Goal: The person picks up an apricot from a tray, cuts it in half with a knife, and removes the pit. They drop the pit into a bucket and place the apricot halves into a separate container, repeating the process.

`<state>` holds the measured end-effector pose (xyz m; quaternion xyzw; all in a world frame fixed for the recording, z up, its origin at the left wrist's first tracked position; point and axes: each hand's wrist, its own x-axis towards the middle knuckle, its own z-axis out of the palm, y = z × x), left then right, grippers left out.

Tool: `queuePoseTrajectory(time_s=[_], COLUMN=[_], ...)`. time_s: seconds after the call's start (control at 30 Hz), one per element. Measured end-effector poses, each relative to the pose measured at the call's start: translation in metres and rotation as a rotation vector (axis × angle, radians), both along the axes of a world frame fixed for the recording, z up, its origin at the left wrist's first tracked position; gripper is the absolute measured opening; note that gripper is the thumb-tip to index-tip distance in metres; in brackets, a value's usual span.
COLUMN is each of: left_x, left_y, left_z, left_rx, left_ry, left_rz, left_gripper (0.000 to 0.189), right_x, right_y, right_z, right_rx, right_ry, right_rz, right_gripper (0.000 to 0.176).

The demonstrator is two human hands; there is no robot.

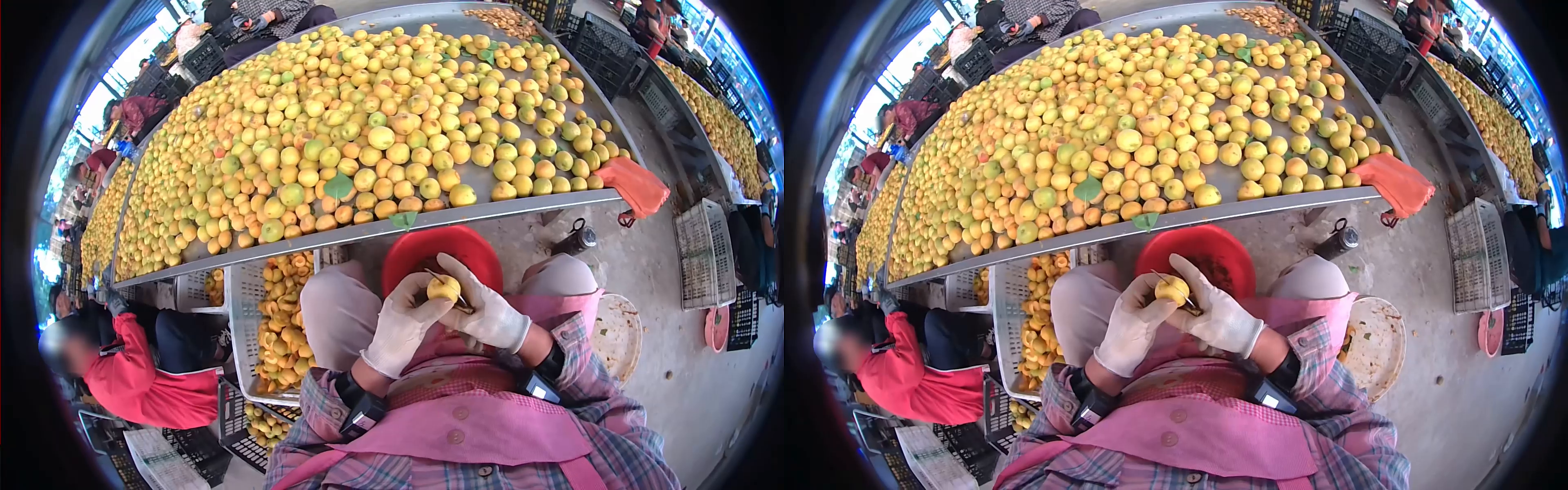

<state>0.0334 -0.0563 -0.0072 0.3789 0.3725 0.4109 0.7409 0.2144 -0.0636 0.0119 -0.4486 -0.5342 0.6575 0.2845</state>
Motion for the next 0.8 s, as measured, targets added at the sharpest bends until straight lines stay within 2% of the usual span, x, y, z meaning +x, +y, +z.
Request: queuePoseTrajectory(time_s=[0.07,0.13,0.2,0.3,0.33,0.4,0.5,0.57,0.6,0.63,0.67,0.7,0.73,0.8], left_x=[-0.001,-0.002,-0.002,0.003,0.002,-0.003,-0.010,-0.011,-0.011,-0.008,-0.003,0.001,0.004,0.007], left_y=[0.002,0.002,0.001,-0.003,-0.002,0.002,0.008,0.009,0.009,0.007,0.002,-0.003,-0.005,-0.009], left_z=[0.013,0.018,0.019,0.021,0.024,0.032,0.037,0.042,0.043,0.036,0.023,0.016,0.016,0.016], left_rx=[-0.006,-0.014,0.122,0.114,0.115,0.265,0.363,0.357,0.351,0.353,0.216,0.078,0.081,-0.079], left_ry=[0.038,0.077,0.232,0.089,0.087,0.394,0.498,0.532,0.567,0.566,0.303,0.040,0.041,-0.176], left_rz=[-0.031,-0.066,-0.087,-0.059,-0.058,-0.147,-0.234,-0.254,-0.273,-0.272,-0.144,-0.017,-0.017,0.073], left_gripper=[0.041,0.042,0.044,0.044,0.044,0.043,0.043,0.043,0.043,0.043,0.042,0.042,0.042,0.042], right_x=[0.002,0.001,0.001,0.001,-0.001,0.002,0.005,0.006,0.005,0.003,0.001,0.001,-0.001,-0.002], right_y=[-0.001,0.001,0.001,0.001,0.002,0.002,0.002,0.005,0.004,0.003,0.003,0.003,0.004,0.003], right_z=[-0.003,-0.001,0.002,-0.004,-0.014,-0.025,0.007,0.022,0.011,-0.011,-0.020,-0.024,-0.024,-0.023], right_rx=[0.156,0.130,0.106,0.069,0.153,0.239,0.090,-0.248,-0.247,0.001,0.250,0.252,0.305,0.357], right_ry=[-0.046,-0.022,0.003,0.026,0.068,0.105,0.022,-0.050,-0.052,-0.005,0.041,0.041,0.023,0.004], right_rz=[0.008,0.017,0.021,-0.003,0.005,0.019,0.114,0.195,0.195,0.136,0.076,0.078,0.041,0.001], right_gripper=[0.083,0.083,0.083,0.084,0.084,0.084,0.088,0.086,0.086,0.082,0.079,0.079,0.079,0.078])
